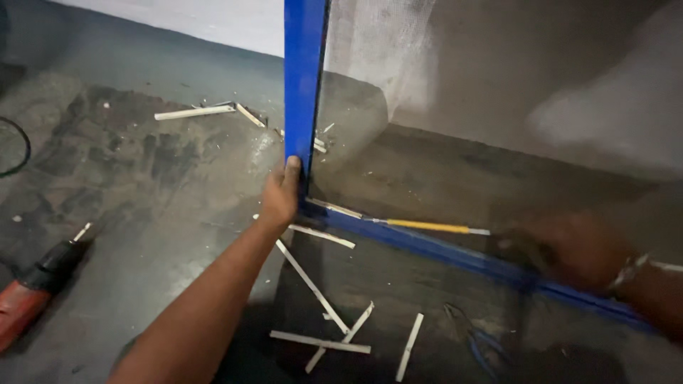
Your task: The person sits on the floor and removes old white plastic beading strips from the groove of a blue metal window frame. They pry the strips loose with a screwdriver, pull sections free by hand, and use pliers to grip and extract remaining pieces, working along the frame edges.
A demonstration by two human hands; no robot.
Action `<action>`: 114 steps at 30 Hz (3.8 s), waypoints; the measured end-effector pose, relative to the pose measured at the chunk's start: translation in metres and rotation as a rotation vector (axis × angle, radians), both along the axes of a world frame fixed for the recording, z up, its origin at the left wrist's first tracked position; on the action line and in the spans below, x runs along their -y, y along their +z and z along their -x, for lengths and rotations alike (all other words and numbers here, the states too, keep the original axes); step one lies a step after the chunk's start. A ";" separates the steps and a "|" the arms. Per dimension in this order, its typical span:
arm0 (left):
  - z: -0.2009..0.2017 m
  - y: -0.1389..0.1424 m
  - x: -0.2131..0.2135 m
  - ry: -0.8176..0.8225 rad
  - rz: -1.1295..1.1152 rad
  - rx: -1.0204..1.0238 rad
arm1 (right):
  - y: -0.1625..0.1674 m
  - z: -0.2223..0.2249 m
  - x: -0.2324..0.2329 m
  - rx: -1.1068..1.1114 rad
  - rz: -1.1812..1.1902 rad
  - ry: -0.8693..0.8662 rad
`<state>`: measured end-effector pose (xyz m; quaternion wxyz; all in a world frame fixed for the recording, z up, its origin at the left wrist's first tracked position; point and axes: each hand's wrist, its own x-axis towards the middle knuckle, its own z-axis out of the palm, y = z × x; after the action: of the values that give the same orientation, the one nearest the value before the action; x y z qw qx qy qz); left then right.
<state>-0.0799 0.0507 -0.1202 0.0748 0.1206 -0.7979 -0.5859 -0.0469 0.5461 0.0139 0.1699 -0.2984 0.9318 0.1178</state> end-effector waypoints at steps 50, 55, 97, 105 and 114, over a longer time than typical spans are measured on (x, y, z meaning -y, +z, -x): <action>0.001 0.007 -0.001 0.010 -0.076 0.042 | 0.081 -0.012 0.104 0.165 -0.176 -0.372; 0.001 0.005 0.006 0.010 -0.053 -0.142 | -0.009 -0.028 0.049 -0.053 0.330 -0.146; -0.010 0.020 0.010 -0.022 -0.142 -0.118 | -0.088 -0.064 0.118 -0.438 0.619 -0.058; -0.009 0.021 0.014 -0.037 -0.193 -0.101 | -0.058 -0.105 0.128 -0.393 0.517 -0.224; -0.015 0.029 0.021 -0.051 -0.175 -0.052 | -0.024 -0.100 0.145 -0.362 0.281 -0.216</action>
<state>-0.0650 0.0300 -0.0917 0.0696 0.0913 -0.7442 -0.6581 0.0531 0.4009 -0.0106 -0.0315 -0.1918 0.9807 0.0198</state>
